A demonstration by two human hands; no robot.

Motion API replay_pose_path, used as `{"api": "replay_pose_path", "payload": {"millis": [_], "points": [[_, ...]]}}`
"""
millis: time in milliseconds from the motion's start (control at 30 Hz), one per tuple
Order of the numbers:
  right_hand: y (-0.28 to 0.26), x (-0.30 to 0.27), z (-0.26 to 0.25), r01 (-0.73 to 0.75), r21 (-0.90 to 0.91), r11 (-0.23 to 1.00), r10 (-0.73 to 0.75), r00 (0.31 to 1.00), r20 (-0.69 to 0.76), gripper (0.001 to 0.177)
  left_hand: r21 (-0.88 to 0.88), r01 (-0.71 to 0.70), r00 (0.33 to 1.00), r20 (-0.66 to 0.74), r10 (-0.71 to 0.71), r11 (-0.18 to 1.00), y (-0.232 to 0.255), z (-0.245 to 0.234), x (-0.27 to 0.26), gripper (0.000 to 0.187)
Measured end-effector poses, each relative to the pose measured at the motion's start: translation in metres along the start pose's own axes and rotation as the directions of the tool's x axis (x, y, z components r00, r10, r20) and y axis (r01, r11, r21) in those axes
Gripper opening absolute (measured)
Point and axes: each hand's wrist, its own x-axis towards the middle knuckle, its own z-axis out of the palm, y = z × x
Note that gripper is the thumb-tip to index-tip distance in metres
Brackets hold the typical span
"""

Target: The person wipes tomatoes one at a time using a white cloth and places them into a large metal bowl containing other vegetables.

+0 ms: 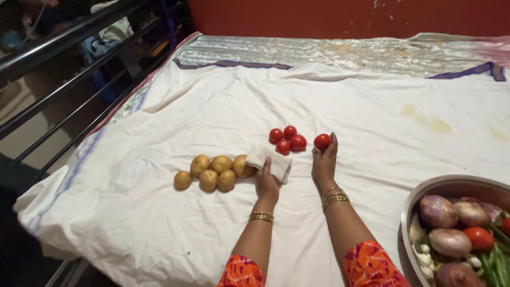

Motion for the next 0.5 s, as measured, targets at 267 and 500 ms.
{"api": "replay_pose_path", "payload": {"millis": [267, 500], "points": [[0.012, 0.044, 0.018, -0.062, -0.109, 0.992, 0.081, 0.98, 0.184, 0.043, 0.691, -0.264, 0.941, 0.03, 0.337, 0.673, 0.005, 0.037, 0.033, 0.055], [0.008, 0.064, 0.027, -0.137, -0.168, 0.976, 0.175, 0.956, 0.234, 0.035, 0.738, -0.195, 0.955, -0.008, 0.298, 0.646, -0.001, 0.036, 0.043, 0.058]]}}
